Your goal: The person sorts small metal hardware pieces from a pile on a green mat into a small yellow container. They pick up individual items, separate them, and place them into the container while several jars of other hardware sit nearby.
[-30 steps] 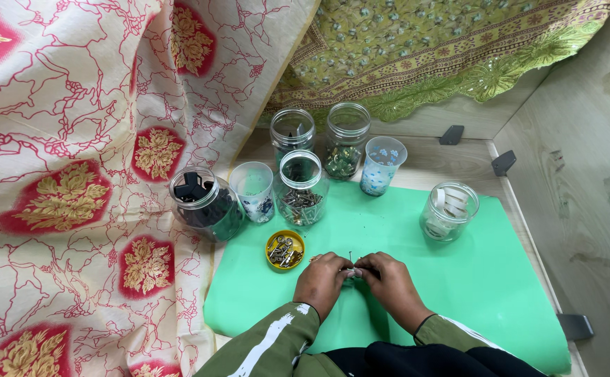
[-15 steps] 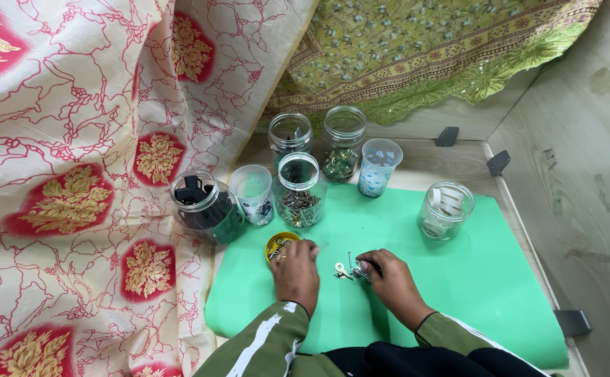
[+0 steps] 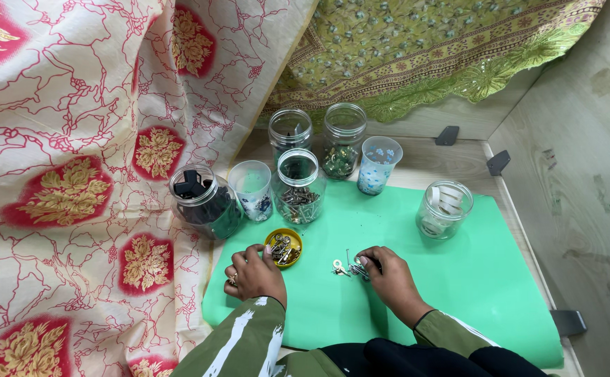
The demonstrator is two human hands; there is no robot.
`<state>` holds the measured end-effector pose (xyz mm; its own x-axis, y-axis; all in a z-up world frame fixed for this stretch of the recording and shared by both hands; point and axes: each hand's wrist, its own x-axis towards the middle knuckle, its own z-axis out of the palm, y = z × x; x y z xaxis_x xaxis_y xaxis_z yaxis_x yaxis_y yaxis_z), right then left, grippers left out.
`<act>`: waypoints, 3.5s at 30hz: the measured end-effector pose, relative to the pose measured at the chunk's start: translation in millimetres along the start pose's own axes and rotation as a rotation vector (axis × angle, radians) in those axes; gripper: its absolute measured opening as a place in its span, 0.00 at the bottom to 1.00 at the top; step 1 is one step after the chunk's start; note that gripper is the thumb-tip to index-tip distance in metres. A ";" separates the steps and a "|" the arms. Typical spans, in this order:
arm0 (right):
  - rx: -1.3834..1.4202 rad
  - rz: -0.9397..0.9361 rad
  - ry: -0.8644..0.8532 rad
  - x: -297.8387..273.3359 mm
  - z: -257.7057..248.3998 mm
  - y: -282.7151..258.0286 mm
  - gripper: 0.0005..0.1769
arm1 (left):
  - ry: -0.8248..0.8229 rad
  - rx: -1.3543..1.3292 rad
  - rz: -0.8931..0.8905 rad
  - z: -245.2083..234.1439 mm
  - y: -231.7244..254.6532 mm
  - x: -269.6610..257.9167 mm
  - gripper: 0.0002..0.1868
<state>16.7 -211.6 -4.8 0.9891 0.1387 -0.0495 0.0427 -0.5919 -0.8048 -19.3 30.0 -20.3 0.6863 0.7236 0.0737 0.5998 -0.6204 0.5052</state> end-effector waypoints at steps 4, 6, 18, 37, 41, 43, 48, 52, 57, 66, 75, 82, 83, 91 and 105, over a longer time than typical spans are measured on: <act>0.086 0.023 -0.022 0.9 1.5 -0.7 0.09 | 0.058 -0.043 0.067 2.4 6.6 -1.0 0.13; 0.103 0.042 -0.043 1.2 1.5 -2.0 0.11 | -0.002 -0.071 0.143 4.8 14.0 -4.5 0.13; 0.341 0.107 -0.150 3.5 2.7 -16.1 0.18 | -0.474 -0.317 0.759 6.6 40.4 -26.9 0.11; 0.204 0.077 -0.085 1.1 1.2 -3.6 0.15 | 0.027 -0.016 0.221 -0.9 14.1 -6.8 0.12; 0.189 0.089 -0.106 1.5 2.5 -0.4 0.15 | -0.001 0.025 0.125 -2.6 11.4 -8.2 0.11; 0.188 0.092 -0.112 0.8 3.1 -0.6 0.15 | 0.008 0.031 0.126 -3.5 13.6 -7.7 0.13; 0.214 0.109 -0.098 -0.2 3.0 -2.5 0.13 | -0.082 0.038 0.203 -4.3 27.5 -9.3 0.13; 0.186 0.159 -0.085 0.7 2.2 -2.5 0.11 | -0.140 0.064 0.273 -3.0 44.3 -6.2 0.16; 0.192 0.162 -0.078 4.5 4.7 1.8 0.11 | -0.133 0.034 0.334 -0.3 53.9 1.2 0.20; 0.192 0.163 -0.056 10.1 5.6 8.5 0.11 | -0.143 0.074 0.295 18.9 64.5 10.5 0.13; 0.216 0.175 -0.052 10.9 2.2 4.0 0.11 | -0.143 0.116 0.320 32.8 66.7 11.4 0.05; -0.160 -0.044 0.064 4.1 -0.9 4.8 0.15 | -0.106 -0.037 0.374 26.2 59.6 -3.0 0.04; -0.236 -0.086 0.073 3.0 -1.2 6.0 0.18 | -0.099 -0.071 0.369 24.7 59.3 -4.9 0.04; -0.522 -0.174 -0.154 -4.1 6.6 12.2 0.39 | -0.035 0.115 0.283 5.4 37.8 -8.4 0.13; -0.433 -0.319 -0.347 -12.7 4.1 -14.3 0.43 | -0.040 0.166 0.209 -11.1 34.0 -10.1 0.17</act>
<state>2.9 -201.6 4.9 0.8179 0.5676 -0.0940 0.4528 -0.7359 -0.5034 -10.4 5.0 5.7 0.8161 0.5640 0.1261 0.5004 -0.7987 0.3341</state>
